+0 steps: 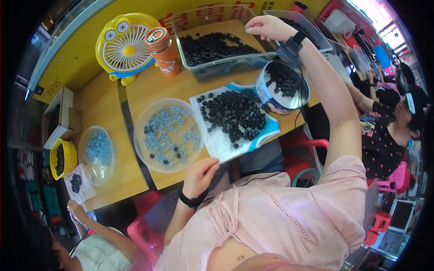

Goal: The person sorts small black and blue plastic components by hand, inspecting them at a workbench.

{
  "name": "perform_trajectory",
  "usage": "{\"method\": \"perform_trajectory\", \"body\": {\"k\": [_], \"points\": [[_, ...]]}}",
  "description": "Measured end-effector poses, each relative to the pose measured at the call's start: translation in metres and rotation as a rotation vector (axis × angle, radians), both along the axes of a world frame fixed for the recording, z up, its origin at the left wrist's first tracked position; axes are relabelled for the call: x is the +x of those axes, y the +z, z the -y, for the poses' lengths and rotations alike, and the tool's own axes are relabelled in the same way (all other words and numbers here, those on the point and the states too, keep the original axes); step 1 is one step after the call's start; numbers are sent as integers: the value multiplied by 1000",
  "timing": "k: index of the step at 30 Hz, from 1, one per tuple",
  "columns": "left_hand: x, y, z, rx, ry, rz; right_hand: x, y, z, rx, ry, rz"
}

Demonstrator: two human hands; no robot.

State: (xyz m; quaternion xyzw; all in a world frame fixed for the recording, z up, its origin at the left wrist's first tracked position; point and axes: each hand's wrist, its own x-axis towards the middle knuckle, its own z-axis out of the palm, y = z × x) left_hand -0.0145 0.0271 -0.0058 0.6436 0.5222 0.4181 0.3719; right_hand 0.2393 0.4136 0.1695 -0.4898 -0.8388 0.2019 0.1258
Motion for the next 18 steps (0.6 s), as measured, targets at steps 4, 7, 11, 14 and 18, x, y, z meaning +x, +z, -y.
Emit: {"method": "perform_trajectory", "body": {"k": [4, 7, 11, 14, 18], "points": [[-8, 0, 0, -22, -57, 6, -28, -34, -59, -174, 66, 266], [-12, 1, 0, -47, -80, 0, -60, -52, -92, -245, 45, 363], [-11, 7, -4, -61, -97, -11, -87, -86, -138, -67, 145, 474], [-11, 4, -2, -53, -77, -11, -114, -107, -150, 44, 221, 523], [-12, 0, -5, -53, -113, -20, -106, -130, -159, 86, 285, 451]]}}
